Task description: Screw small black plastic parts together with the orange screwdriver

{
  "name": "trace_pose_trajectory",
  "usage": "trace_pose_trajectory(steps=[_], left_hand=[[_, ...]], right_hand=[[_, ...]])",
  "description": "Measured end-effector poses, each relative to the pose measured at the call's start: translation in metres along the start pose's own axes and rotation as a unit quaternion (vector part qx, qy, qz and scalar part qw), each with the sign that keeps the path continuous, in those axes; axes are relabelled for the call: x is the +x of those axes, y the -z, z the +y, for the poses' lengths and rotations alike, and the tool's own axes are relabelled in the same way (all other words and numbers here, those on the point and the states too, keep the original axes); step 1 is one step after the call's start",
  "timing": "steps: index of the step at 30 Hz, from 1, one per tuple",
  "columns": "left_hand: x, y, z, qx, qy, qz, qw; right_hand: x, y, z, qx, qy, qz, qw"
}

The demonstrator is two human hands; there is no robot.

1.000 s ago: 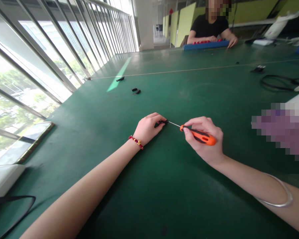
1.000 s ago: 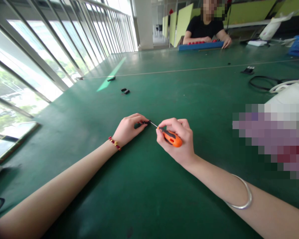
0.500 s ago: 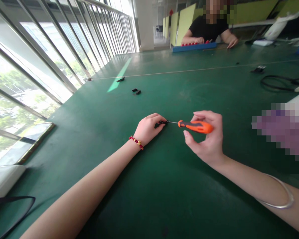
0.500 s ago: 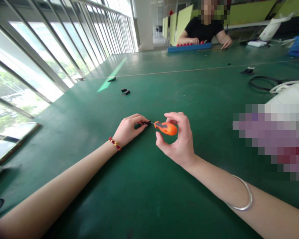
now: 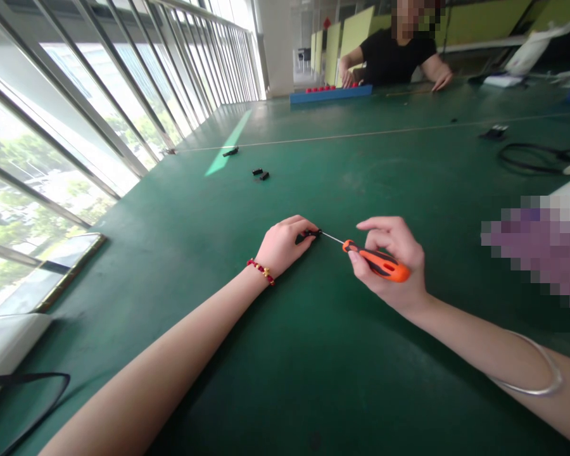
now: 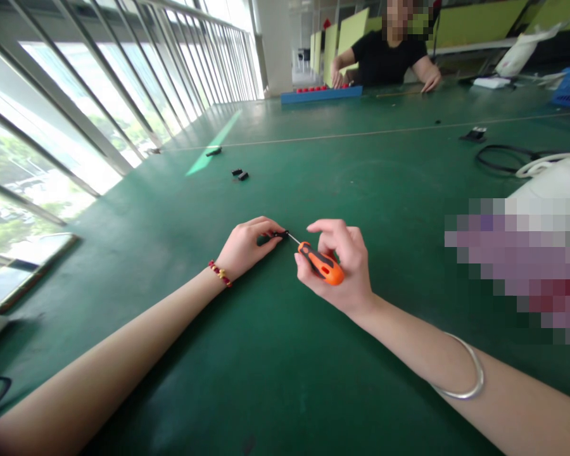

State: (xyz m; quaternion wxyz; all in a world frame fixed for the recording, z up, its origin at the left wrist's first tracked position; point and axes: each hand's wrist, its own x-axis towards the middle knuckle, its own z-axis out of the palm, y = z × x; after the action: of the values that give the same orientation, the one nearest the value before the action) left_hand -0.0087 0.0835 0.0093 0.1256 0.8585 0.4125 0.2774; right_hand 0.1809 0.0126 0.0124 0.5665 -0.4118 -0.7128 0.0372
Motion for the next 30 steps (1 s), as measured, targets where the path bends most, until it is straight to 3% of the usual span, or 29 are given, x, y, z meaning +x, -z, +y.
trace_pose_trajectory(steps=[3, 8, 13, 19, 24, 27, 30], left_hand=[[0.0001, -0.0001, -0.0002, 0.001, 0.001, 0.001, 1.0], [0.0003, -0.0008, -0.0013, 0.0, 0.0, 0.001, 1.0], [0.0004, -0.0011, -0.0019, 0.001, -0.003, 0.004, 1.0], [0.0003, -0.0007, -0.0007, 0.002, -0.002, 0.003, 1.0], [0.0004, -0.0002, -0.0003, 0.005, -0.002, 0.004, 1.0], [0.0005, -0.0003, -0.0004, 0.006, -0.002, 0.004, 1.0], [0.0004, -0.0005, -0.0005, 0.003, -0.002, 0.004, 1.0]], right_hand=[[-0.0007, 0.0007, -0.0016, -0.03, 0.008, -0.018, 0.999], [-0.0008, 0.0004, 0.0007, 0.018, -0.001, 0.034, 0.999], [0.0, 0.0018, -0.0022, -0.03, 0.035, -0.031, 0.998], [-0.0006, 0.0009, -0.0011, 0.006, 0.005, 0.041, 0.999], [0.0007, 0.0017, -0.0044, -0.04, 0.024, -0.021, 0.999], [-0.0001, 0.0016, -0.0037, -0.035, 0.043, 0.005, 0.998], [-0.0008, 0.0017, -0.0021, -0.024, 0.019, 0.03, 0.999]])
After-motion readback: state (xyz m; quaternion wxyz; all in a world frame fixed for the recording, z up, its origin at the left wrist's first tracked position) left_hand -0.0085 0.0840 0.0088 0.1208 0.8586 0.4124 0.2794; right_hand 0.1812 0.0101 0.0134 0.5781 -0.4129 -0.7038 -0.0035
